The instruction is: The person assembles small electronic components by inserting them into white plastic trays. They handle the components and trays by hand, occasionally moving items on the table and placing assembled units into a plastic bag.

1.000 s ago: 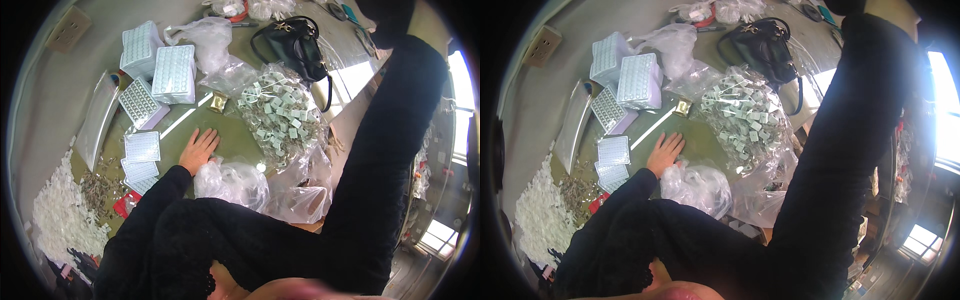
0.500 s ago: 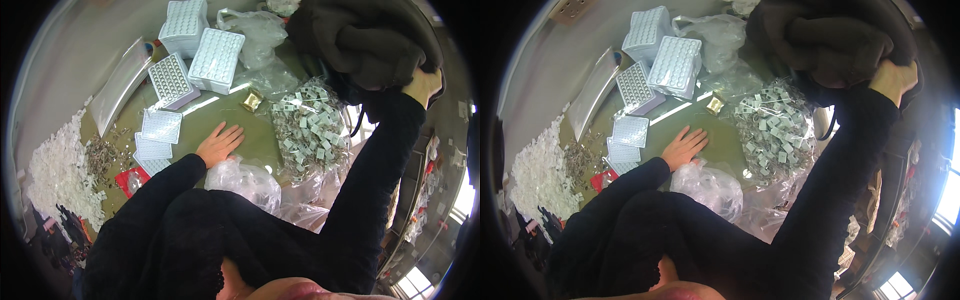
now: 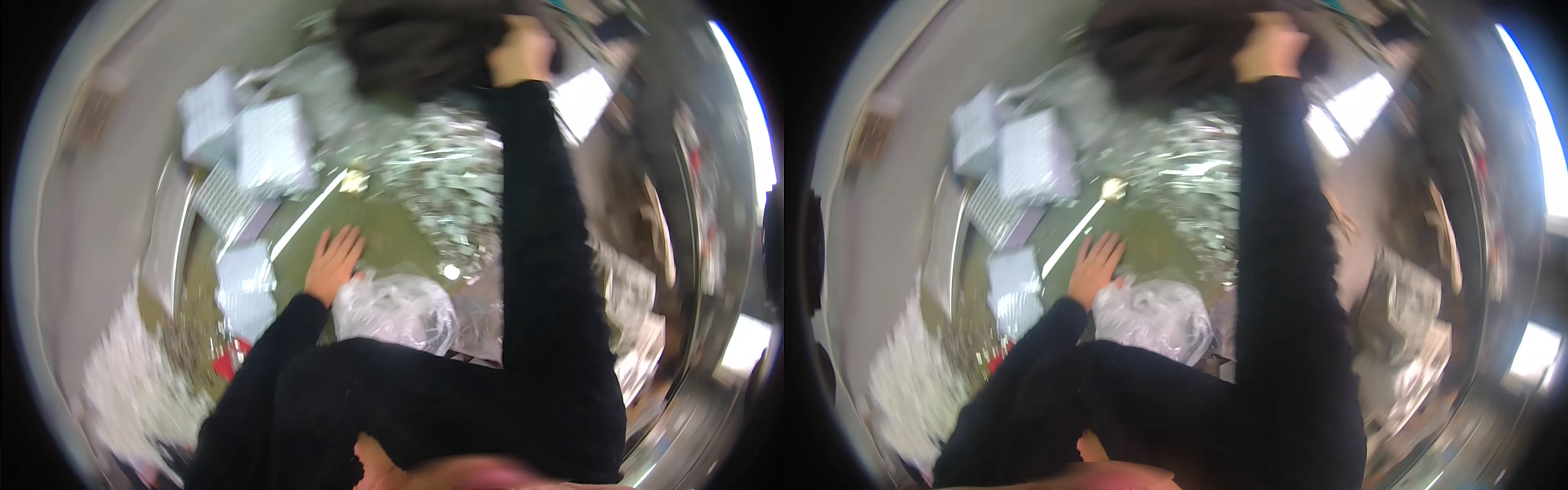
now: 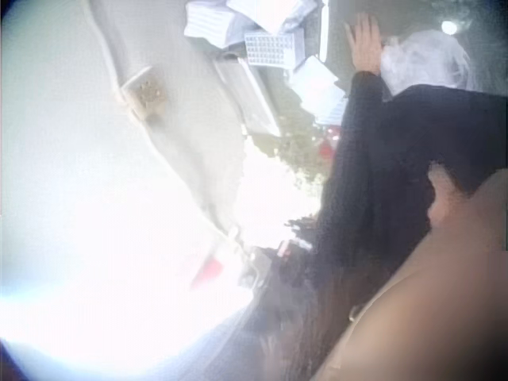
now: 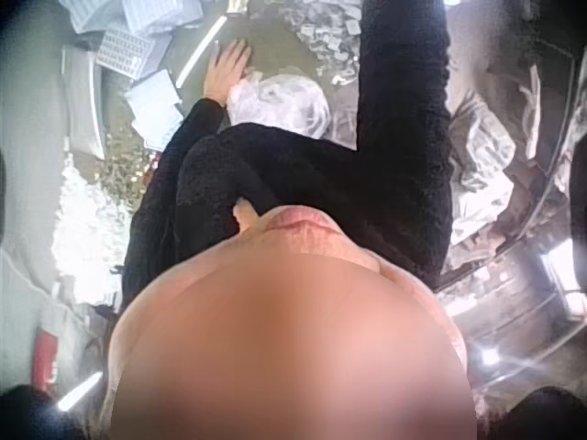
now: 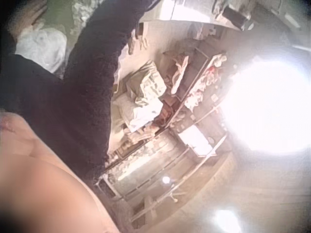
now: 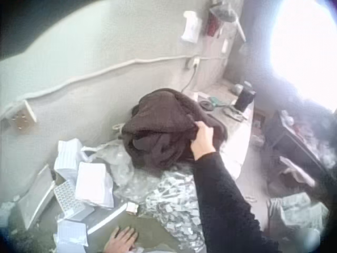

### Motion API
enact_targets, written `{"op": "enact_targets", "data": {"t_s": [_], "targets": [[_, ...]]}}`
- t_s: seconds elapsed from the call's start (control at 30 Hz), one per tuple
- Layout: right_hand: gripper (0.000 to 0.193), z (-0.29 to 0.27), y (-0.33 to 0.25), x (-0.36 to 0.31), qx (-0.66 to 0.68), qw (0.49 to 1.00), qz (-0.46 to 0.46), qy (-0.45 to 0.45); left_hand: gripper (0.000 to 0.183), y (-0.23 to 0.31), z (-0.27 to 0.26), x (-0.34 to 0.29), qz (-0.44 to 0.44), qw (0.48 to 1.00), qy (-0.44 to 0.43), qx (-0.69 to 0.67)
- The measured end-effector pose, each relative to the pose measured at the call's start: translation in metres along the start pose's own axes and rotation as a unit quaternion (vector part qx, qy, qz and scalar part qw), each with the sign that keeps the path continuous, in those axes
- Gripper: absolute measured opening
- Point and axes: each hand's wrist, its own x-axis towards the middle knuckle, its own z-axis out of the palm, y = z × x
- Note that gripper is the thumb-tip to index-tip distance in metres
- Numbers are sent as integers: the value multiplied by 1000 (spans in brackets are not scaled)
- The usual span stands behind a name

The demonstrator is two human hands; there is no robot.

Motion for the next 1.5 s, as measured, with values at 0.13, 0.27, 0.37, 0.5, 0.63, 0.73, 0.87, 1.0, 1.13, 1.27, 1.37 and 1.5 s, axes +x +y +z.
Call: {"op": "enact_targets", "data": {"t_s": [0.13,0.27,0.37,0.5,0.63,0.73,0.87,1.0,1.13,1.27,1.37,1.5], "targets": [[69,5,-24,-33,316,834,412,-189,67,-1,7,7,20,999,1,33],[78,-24,-44,-31,460,690,559,-3,72,-7,19,5,29,997,13,64],[56,-83,-70,-55,390,790,466,86,76,-8,28,3,26,997,12,73],[28,-192,-152,-175,602,726,323,83,75,-4,33,4,41,996,38,74],[33,-270,-236,-304,484,787,373,-88,71,-7,37,0,61,993,76,73],[54,-307,-267,-378,354,842,351,-203,61,-15,44,-1,85,988,99,83],[90,-320,-290,-438,226,869,335,-288,53,-23,48,-3,87,990,103,48],[115,-278,-306,-465,272,808,423,-306,51,-4,43,-11,57,990,115,59],[76,-215,-302,-477,190,913,283,-226,59,48,35,-42,46,978,38,-202],[48,-203,-316,-486,242,931,257,-97,64,104,27,-97,-40,868,-41,-493],[43,-227,-352,-472,469,813,344,-24,56,122,9,-133,-139,703,-120,-687],[47,-275,-393,-432,510,793,329,-42,45,115,-25,-169,-206,608,-136,-754]]}}
